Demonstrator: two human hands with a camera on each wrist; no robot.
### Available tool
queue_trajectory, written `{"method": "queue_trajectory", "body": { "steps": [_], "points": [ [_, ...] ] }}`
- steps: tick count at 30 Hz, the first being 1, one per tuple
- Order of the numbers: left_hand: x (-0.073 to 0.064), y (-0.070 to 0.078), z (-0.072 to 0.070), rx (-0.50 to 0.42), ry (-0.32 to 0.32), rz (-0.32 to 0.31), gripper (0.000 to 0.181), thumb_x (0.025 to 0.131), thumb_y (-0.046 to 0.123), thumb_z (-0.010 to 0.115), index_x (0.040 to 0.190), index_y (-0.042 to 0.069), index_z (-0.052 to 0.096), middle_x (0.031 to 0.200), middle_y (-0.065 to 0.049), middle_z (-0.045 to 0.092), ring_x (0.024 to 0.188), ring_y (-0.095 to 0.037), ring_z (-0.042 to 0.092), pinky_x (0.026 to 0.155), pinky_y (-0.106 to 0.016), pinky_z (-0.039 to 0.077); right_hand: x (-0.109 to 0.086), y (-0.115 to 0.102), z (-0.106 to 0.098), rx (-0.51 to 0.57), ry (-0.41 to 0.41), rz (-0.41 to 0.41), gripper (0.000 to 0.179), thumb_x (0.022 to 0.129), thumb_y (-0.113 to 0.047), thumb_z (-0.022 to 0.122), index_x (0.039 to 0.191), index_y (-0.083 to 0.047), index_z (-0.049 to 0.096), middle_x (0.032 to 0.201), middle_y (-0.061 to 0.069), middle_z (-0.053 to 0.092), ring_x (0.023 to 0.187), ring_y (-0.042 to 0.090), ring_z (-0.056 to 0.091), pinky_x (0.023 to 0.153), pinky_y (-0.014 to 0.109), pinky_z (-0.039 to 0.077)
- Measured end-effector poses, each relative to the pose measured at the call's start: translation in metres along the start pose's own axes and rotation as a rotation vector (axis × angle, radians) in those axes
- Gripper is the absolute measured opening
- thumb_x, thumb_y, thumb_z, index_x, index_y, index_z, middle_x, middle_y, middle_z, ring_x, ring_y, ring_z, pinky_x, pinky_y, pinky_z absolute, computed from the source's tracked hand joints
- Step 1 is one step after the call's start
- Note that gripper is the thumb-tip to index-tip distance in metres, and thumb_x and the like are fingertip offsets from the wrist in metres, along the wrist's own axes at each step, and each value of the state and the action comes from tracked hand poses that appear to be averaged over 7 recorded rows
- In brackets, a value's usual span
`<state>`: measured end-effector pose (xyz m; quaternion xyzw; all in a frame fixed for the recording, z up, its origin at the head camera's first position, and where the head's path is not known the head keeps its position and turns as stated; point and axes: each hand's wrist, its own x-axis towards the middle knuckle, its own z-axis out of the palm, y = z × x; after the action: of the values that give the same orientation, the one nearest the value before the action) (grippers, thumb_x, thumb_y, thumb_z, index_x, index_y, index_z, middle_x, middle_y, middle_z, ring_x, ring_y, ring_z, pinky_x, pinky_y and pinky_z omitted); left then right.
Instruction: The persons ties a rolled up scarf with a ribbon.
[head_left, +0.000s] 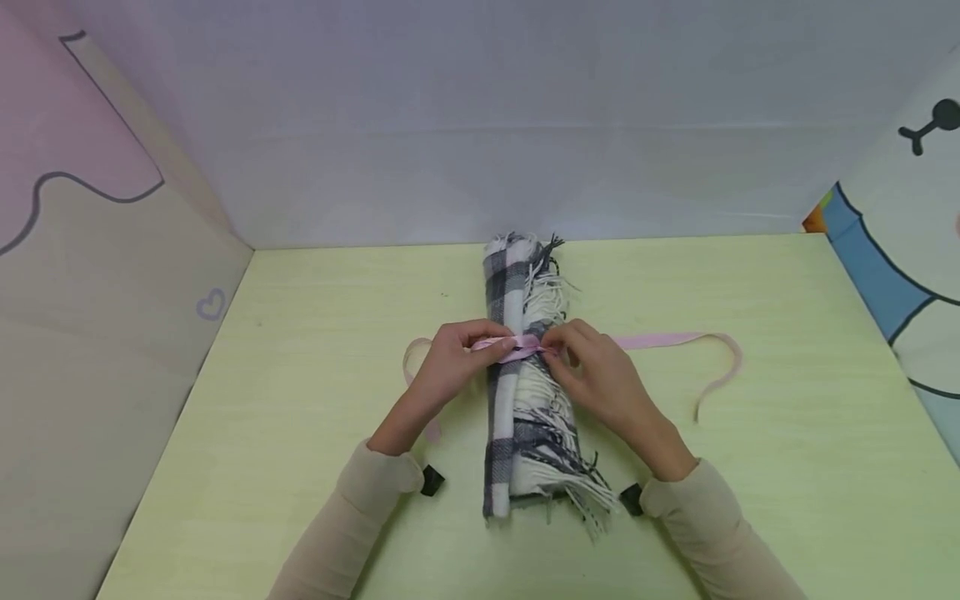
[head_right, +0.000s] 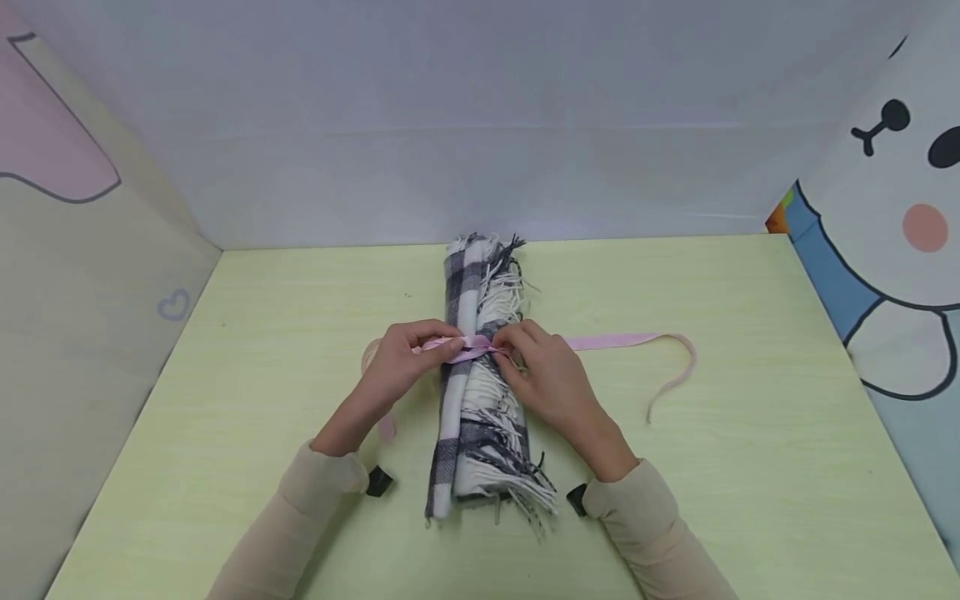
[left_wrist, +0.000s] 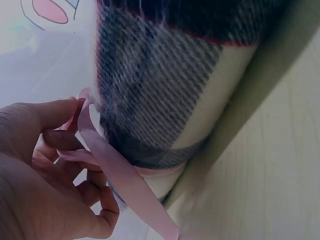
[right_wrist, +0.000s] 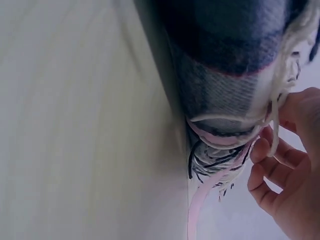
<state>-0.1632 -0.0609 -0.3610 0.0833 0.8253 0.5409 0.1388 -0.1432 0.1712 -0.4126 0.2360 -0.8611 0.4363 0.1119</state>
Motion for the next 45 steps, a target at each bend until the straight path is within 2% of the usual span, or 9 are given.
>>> {"method": "queue_trajectory", "body": {
  "steps": [4, 8, 12, 18, 24, 29, 36, 41, 45],
  "points": [
    [-0.001, 0.002, 0.001, -0.031, 0.051, 0.053, 0.014, 0.100, 0.016, 0.070, 0.109, 0.007, 0.076, 0.104, -0.005, 0.073, 0.096, -0.016, 0.061, 0.083, -0.027, 0.050, -0.001, 0.000, 0.001, -0.010, 0.049, -0.003, 0.010, 0.095, -0.009, 0.075, 0.103, -0.011, 0.069, 0.098, 0.003, 0.067, 0.075, 0.015, 0.058, 0.065, 0.029, 0.048],
    [0.000, 0.005, -0.003, -0.214, 0.135, 0.007, 0.012, 0.103, 0.015, 0.064, 0.106, 0.006, 0.072, 0.099, 0.001, 0.068, 0.095, -0.019, 0.063, 0.085, -0.031, 0.053, -0.003, 0.001, -0.003, 0.011, 0.097, 0.008, 0.012, 0.094, -0.007, 0.077, 0.102, -0.011, 0.069, 0.098, 0.003, 0.067, 0.076, 0.016, 0.058, 0.064, 0.031, 0.048],
    [0.001, 0.008, -0.012, -0.408, 0.215, -0.023, 0.014, 0.107, 0.018, 0.057, 0.098, 0.013, 0.066, 0.088, 0.004, 0.068, 0.094, -0.015, 0.064, 0.099, -0.038, 0.048, -0.004, 0.004, -0.007, 0.058, 0.113, 0.011, 0.014, 0.093, -0.004, 0.077, 0.101, -0.010, 0.068, 0.096, 0.003, 0.068, 0.075, 0.015, 0.057, 0.064, 0.035, 0.049],
    [0.002, 0.020, -0.022, -0.544, 0.230, 0.013, 0.008, 0.108, 0.014, 0.052, 0.105, 0.015, 0.059, 0.077, 0.004, 0.066, 0.085, -0.013, 0.063, 0.101, -0.039, 0.044, -0.007, 0.006, -0.013, 0.260, -0.017, 0.084, 0.010, 0.097, -0.007, 0.072, 0.105, -0.013, 0.067, 0.084, -0.003, 0.063, 0.074, 0.008, 0.053, 0.068, 0.033, 0.047],
    [0.012, 0.039, -0.031, -0.559, 0.214, 0.096, 0.016, 0.105, 0.007, 0.053, 0.117, 0.016, 0.057, 0.079, 0.006, 0.067, 0.085, -0.012, 0.064, 0.102, -0.036, 0.045, -0.007, 0.001, -0.015, 0.370, -0.160, 0.163, 0.008, 0.101, -0.013, 0.067, 0.108, -0.016, 0.065, 0.082, -0.003, 0.061, 0.078, 0.012, 0.053, 0.072, 0.031, 0.045],
    [0.025, 0.058, -0.036, -0.465, 0.162, 0.185, 0.016, 0.105, 0.007, 0.054, 0.114, 0.018, 0.062, 0.095, 0.007, 0.072, 0.101, -0.014, 0.068, 0.106, -0.041, 0.044, -0.006, -0.006, -0.017, 0.310, -0.232, 0.129, 0.016, 0.100, -0.013, 0.066, 0.116, -0.013, 0.072, 0.100, -0.001, 0.070, 0.091, 0.012, 0.060, 0.082, 0.034, 0.052],
    [0.045, 0.083, -0.029, -0.346, 0.029, 0.313, 0.023, 0.104, 0.009, 0.056, 0.122, 0.015, 0.068, 0.121, 0.004, 0.070, 0.125, -0.028, 0.062, 0.113, -0.042, 0.042, -0.002, -0.029, -0.017, 0.173, -0.213, -0.187, 0.004, 0.098, -0.012, 0.067, 0.099, -0.016, 0.068, 0.082, -0.008, 0.059, 0.080, 0.012, 0.046, 0.077, 0.031, 0.040],
    [0.060, 0.102, -0.014, -0.359, -0.144, 0.346, 0.036, 0.104, 0.011, 0.053, 0.139, 0.007, 0.064, 0.139, -0.001, 0.066, 0.129, -0.029, 0.059, 0.114, -0.041, 0.043, -0.003, -0.054, -0.013, 0.055, -0.221, -0.361, 0.005, 0.098, -0.018, 0.066, 0.103, -0.017, 0.069, 0.089, -0.009, 0.065, 0.089, 0.013, 0.054, 0.085, 0.034, 0.045],
    [0.063, 0.106, 0.000, -0.215, -0.334, 0.351, 0.039, 0.107, 0.010, 0.051, 0.145, 0.004, 0.059, 0.150, -0.010, 0.060, 0.128, -0.021, 0.060, 0.113, -0.038, 0.045, -0.008, -0.075, -0.011, -0.049, -0.277, -0.436, 0.015, 0.099, -0.024, 0.068, 0.113, -0.019, 0.073, 0.105, -0.008, 0.070, 0.102, 0.014, 0.060, 0.091, 0.037, 0.047]
  ]
}}
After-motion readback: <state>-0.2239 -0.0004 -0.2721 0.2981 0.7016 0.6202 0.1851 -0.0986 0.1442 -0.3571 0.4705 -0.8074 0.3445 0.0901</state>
